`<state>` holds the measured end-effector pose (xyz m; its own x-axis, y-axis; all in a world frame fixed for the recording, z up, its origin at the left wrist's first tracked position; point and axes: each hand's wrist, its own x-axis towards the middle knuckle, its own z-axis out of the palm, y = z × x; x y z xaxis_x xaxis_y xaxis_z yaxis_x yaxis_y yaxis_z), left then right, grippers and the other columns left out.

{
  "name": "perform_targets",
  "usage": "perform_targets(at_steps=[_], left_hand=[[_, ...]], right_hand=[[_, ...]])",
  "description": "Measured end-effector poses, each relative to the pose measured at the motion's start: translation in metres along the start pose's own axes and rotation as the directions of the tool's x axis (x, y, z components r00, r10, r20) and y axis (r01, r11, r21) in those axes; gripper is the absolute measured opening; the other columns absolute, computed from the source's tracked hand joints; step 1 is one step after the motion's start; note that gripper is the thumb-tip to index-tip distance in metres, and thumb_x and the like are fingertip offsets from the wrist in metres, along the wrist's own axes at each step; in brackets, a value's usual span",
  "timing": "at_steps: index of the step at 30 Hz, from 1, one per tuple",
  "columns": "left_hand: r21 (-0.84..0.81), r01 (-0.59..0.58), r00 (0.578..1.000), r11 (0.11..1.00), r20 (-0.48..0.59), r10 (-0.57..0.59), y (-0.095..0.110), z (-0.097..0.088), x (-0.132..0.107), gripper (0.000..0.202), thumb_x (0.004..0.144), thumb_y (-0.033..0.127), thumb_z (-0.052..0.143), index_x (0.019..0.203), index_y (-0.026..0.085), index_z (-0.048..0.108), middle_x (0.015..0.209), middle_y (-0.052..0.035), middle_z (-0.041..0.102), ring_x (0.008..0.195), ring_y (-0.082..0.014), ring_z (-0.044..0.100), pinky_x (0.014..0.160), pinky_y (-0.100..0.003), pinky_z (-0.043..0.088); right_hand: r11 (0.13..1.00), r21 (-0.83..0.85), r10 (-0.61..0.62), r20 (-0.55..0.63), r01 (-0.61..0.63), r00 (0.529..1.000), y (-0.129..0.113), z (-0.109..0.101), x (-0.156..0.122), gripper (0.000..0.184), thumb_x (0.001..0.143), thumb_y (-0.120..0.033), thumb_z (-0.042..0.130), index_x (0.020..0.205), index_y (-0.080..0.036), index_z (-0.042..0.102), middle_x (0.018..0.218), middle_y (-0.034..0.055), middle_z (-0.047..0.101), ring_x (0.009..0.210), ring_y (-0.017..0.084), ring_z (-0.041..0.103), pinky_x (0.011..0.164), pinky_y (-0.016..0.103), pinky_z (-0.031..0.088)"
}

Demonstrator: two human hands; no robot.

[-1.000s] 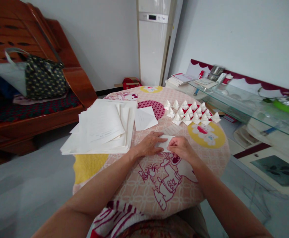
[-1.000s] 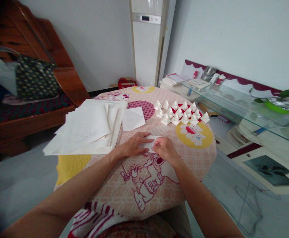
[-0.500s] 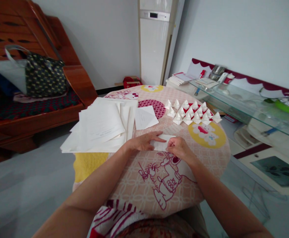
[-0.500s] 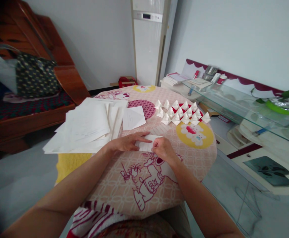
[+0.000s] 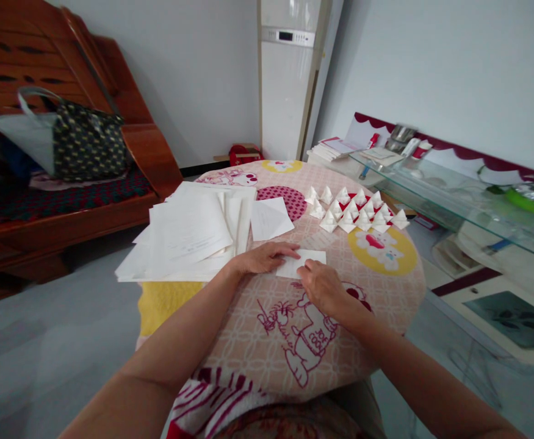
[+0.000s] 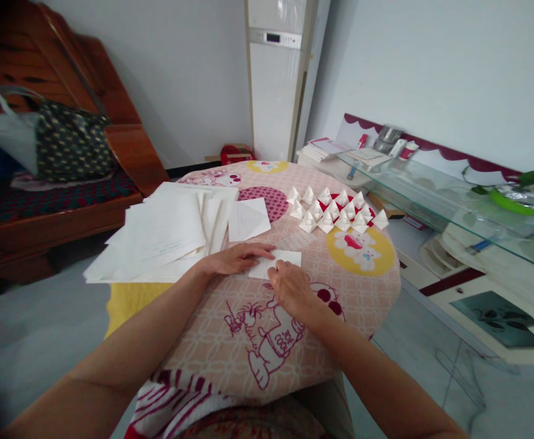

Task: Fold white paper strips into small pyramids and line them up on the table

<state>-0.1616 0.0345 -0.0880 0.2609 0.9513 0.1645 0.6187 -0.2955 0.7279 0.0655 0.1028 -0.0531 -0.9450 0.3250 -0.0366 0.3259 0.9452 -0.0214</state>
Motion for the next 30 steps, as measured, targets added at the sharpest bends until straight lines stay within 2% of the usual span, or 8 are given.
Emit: perform_targets(at_steps=[6,13,15,17,19,21,24,30], left_hand=[[0.132,0.004,0.976,0.991,-0.215,0.025,0.007,0.015,0.007,0.036,0.093,0.009,0.052,0.122,0.021,0.071,0.132,-0.0084,0.070,0.125,-0.0197,0.064,0.112,-0.040,0.048],[0.080,0.028,0.947,0.996,-0.320,-0.001,0.007,0.014,0.007,0.036,0.091,0.009,0.049,0.111,0.019,0.077,0.125,-0.0081,0.074,0.116,-0.0194,0.069,0.106,-0.036,0.053],[0.024,0.033,0.926,0.999,-0.378,-0.021,0.008,0.012,0.006,0.037,0.090,0.010,0.048,0.109,0.019,0.078,0.121,-0.0070,0.076,0.114,-0.0195,0.070,0.104,-0.035,0.054],[-0.036,0.031,0.899,0.999,-0.435,-0.044,0.011,0.010,0.005,0.036,0.090,0.012,0.049,0.108,0.019,0.079,0.118,-0.0062,0.077,0.111,-0.0198,0.071,0.101,-0.034,0.054],[-0.091,0.032,0.871,0.995,-0.485,-0.072,0.014,0.007,0.003,0.034,0.091,0.015,0.051,0.108,0.019,0.079,0.116,-0.0064,0.078,0.108,-0.0197,0.072,0.098,-0.032,0.055],[-0.132,0.027,0.848,0.991,-0.522,-0.092,0.019,0.004,0.001,0.031,0.092,0.018,0.053,0.108,0.019,0.079,0.112,-0.0075,0.078,0.103,-0.0193,0.072,0.095,-0.031,0.055],[-0.174,-0.012,0.848,0.985,-0.523,-0.082,0.026,0.003,0.000,0.026,0.092,0.022,0.057,0.105,0.017,0.079,0.106,-0.0090,0.079,0.097,-0.0191,0.073,0.090,-0.030,0.055],[-0.080,-0.036,0.944,0.996,-0.331,0.007,0.037,0.011,0.006,0.025,0.085,0.010,0.061,0.101,0.016,0.079,0.100,-0.0071,0.078,0.092,-0.0163,0.071,0.086,-0.028,0.054]], right_hand=[[0.944,-0.280,-0.184,-0.009,0.174,0.983,-0.019,0.008,-0.002,0.028,0.094,-0.001,0.043,0.106,-0.009,0.067,0.099,0.0175,0.067,0.091,0.027,0.063,0.073,0.036,0.048],[0.949,-0.300,-0.178,-0.244,0.101,0.953,-0.013,0.024,0.001,0.021,0.091,-0.003,0.049,0.091,-0.013,0.068,0.087,0.0141,0.067,0.078,0.025,0.061,0.067,0.035,0.046],[0.959,-0.267,-0.191,-0.379,0.091,0.905,-0.004,0.026,0.000,0.022,0.092,-0.005,0.049,0.083,-0.015,0.066,0.080,0.0114,0.066,0.073,0.024,0.060,0.064,0.034,0.045],[0.965,-0.221,-0.240,-0.543,0.139,0.804,0.006,0.028,-0.002,0.026,0.093,-0.006,0.047,0.077,-0.017,0.064,0.078,0.0103,0.066,0.070,0.022,0.059,0.063,0.033,0.045],[0.955,-0.147,-0.289,-0.661,0.259,0.692,0.016,0.030,-0.004,0.026,0.094,-0.006,0.045,0.081,-0.017,0.064,0.089,0.0116,0.070,0.075,0.020,0.062,0.068,0.032,0.049],[0.934,-0.012,-0.249,-0.738,0.357,0.627,0.025,0.031,-0.004,0.024,0.092,-0.005,0.045,0.088,-0.018,0.065,0.101,0.0123,0.072,0.086,0.019,0.067,0.075,0.030,0.053],[0.863,0.258,-0.110,-0.744,0.435,0.659,0.037,0.036,0.000,0.023,0.088,-0.005,0.048,0.091,-0.020,0.065,0.105,0.0104,0.073,0.096,0.019,0.070,0.081,0.031,0.056],[0.588,0.723,0.122,-0.523,0.363,0.843,0.057,0.044,0.007,0.011,0.082,-0.013,0.058,0.080,-0.020,0.067,0.097,0.0083,0.077,0.091,0.019,0.073,0.079,0.031,0.058]])
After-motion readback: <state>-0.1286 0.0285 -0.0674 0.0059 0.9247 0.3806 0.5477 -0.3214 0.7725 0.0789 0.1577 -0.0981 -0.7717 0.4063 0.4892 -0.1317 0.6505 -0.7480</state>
